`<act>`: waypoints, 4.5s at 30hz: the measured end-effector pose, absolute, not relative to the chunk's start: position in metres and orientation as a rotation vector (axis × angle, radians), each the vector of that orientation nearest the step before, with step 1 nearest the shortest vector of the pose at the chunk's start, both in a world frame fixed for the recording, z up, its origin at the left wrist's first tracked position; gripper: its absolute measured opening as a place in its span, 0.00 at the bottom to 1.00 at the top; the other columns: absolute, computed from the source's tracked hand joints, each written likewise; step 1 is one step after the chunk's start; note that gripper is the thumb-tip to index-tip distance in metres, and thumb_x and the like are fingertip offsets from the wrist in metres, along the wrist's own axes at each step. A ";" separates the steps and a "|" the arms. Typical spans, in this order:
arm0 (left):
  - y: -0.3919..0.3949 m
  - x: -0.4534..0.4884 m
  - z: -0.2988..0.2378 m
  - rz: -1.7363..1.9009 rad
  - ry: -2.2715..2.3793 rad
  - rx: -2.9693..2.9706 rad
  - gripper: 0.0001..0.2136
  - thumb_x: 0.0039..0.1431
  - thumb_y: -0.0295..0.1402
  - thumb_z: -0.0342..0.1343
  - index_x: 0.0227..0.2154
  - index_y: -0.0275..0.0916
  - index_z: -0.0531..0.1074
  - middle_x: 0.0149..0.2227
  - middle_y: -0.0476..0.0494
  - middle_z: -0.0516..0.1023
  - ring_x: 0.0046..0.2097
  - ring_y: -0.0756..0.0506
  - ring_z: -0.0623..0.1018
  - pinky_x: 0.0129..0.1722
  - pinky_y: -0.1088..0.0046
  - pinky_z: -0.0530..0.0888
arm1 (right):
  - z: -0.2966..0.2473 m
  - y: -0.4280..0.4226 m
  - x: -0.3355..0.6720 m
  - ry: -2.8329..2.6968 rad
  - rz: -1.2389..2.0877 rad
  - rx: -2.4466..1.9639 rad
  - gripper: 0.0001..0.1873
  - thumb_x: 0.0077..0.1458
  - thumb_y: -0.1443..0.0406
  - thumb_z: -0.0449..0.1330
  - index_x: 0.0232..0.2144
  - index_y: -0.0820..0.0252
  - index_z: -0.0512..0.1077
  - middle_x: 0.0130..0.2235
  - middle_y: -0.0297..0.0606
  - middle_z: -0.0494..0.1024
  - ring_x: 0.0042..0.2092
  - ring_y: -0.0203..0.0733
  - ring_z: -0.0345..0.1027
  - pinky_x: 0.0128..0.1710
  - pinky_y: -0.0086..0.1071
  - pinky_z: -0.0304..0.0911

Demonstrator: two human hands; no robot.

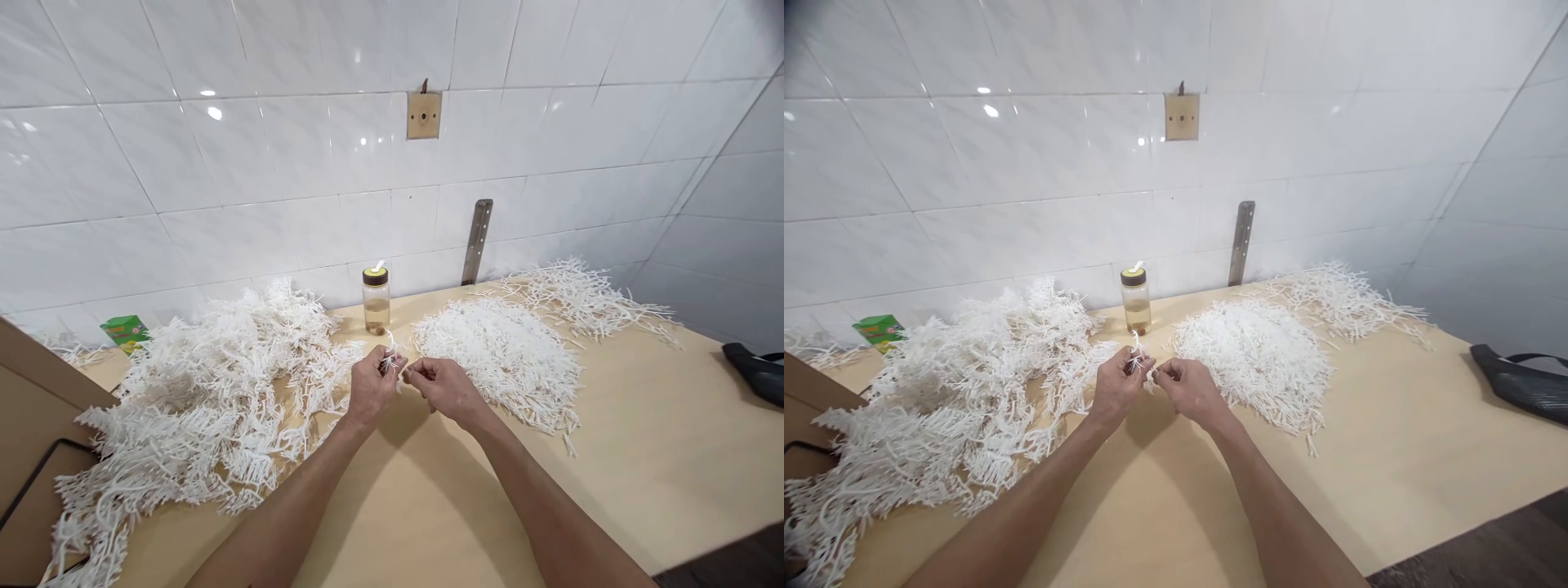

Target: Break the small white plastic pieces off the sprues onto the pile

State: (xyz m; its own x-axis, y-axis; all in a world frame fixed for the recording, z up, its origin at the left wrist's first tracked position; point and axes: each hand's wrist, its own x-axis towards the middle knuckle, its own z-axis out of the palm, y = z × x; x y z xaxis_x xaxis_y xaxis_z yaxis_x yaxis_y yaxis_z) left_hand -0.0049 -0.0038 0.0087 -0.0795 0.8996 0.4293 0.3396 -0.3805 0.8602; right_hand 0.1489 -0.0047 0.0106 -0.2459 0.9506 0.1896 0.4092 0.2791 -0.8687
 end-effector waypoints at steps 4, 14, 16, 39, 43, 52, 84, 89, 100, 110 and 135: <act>-0.004 -0.004 0.007 1.499 1.315 1.630 0.09 0.55 0.39 0.58 0.27 0.38 0.69 0.22 0.53 0.71 0.24 0.53 0.69 0.26 0.78 0.67 | 0.014 -0.007 0.144 -1.901 0.769 -1.238 0.15 0.55 0.61 0.51 0.21 0.58 0.70 0.19 0.30 0.69 0.22 0.34 0.60 0.23 0.27 0.53; -0.007 0.000 0.017 1.397 1.162 1.427 0.10 0.52 0.38 0.61 0.29 0.36 0.70 0.19 0.52 0.71 0.22 0.51 0.73 0.24 0.75 0.74 | 0.007 0.016 0.178 -1.552 0.318 -1.667 0.11 0.54 0.60 0.55 0.24 0.57 0.70 0.27 0.39 0.77 0.31 0.44 0.69 0.35 0.34 0.59; -0.006 -0.001 0.015 1.319 1.161 1.423 0.10 0.50 0.37 0.63 0.30 0.36 0.71 0.20 0.51 0.72 0.24 0.50 0.75 0.26 0.73 0.76 | 0.007 0.020 0.194 -1.440 0.218 -1.684 0.10 0.54 0.59 0.57 0.28 0.58 0.72 0.29 0.40 0.78 0.33 0.45 0.70 0.40 0.37 0.61; -0.022 -0.010 0.048 0.788 1.137 1.508 0.34 0.53 0.32 0.61 0.63 0.36 0.56 0.29 0.44 0.80 0.26 0.45 0.80 0.29 0.70 0.75 | 0.012 0.004 0.161 -1.537 0.965 -1.182 0.17 0.55 0.50 0.56 0.27 0.57 0.64 0.21 0.27 0.66 0.18 0.32 0.60 0.20 0.28 0.58; -0.024 -0.019 0.071 0.823 1.281 1.528 0.17 0.54 0.32 0.59 0.47 0.32 0.73 0.23 0.45 0.77 0.22 0.44 0.79 0.23 0.72 0.74 | 0.011 0.004 0.162 -1.632 0.876 -1.181 0.16 0.57 0.53 0.55 0.27 0.58 0.65 0.22 0.30 0.69 0.18 0.31 0.58 0.19 0.27 0.56; -0.021 -0.020 0.068 0.786 1.358 1.663 0.14 0.53 0.38 0.60 0.38 0.33 0.75 0.27 0.44 0.78 0.19 0.51 0.73 0.16 0.77 0.66 | 0.017 -0.003 0.156 -1.617 1.108 -0.979 0.15 0.54 0.53 0.61 0.31 0.58 0.68 0.30 0.35 0.77 0.30 0.37 0.68 0.28 0.30 0.66; -0.012 -0.011 0.059 1.254 1.183 1.338 0.10 0.50 0.38 0.61 0.28 0.37 0.69 0.13 0.57 0.65 0.13 0.55 0.64 0.14 0.81 0.56 | 0.027 -0.009 0.158 -1.313 1.723 -0.885 0.23 0.52 0.47 0.63 0.34 0.62 0.73 0.39 0.44 0.75 0.35 0.40 0.70 0.34 0.37 0.70; -0.013 -0.010 0.057 1.212 1.216 1.358 0.11 0.49 0.37 0.63 0.28 0.37 0.68 0.18 0.56 0.68 0.13 0.56 0.64 0.13 0.81 0.56 | 0.027 -0.006 0.159 -1.240 1.625 -0.838 0.19 0.47 0.51 0.69 0.30 0.60 0.72 0.33 0.37 0.74 0.34 0.35 0.66 0.32 0.30 0.68; -0.013 -0.019 0.058 0.980 1.063 1.295 0.22 0.45 0.45 0.68 0.36 0.35 0.72 0.34 0.42 0.77 0.25 0.52 0.77 0.12 0.82 0.51 | 0.020 -0.003 0.157 -1.499 1.264 -1.049 0.19 0.50 0.50 0.64 0.25 0.60 0.70 0.25 0.31 0.69 0.24 0.33 0.63 0.25 0.30 0.64; -0.008 -0.019 0.050 1.056 1.185 1.302 0.16 0.45 0.44 0.66 0.28 0.35 0.73 0.17 0.54 0.66 0.15 0.57 0.62 0.13 0.81 0.51 | 0.017 -0.003 0.157 -1.526 1.304 -1.024 0.17 0.49 0.52 0.65 0.25 0.61 0.72 0.22 0.30 0.67 0.24 0.33 0.62 0.25 0.30 0.66; -0.011 -0.015 0.043 1.139 1.433 1.983 0.09 0.52 0.36 0.58 0.21 0.38 0.74 0.23 0.48 0.76 0.27 0.49 0.71 0.28 0.75 0.65 | 0.017 -0.005 0.154 -1.612 0.822 -1.199 0.12 0.56 0.56 0.55 0.32 0.57 0.72 0.24 0.31 0.72 0.21 0.36 0.68 0.23 0.31 0.67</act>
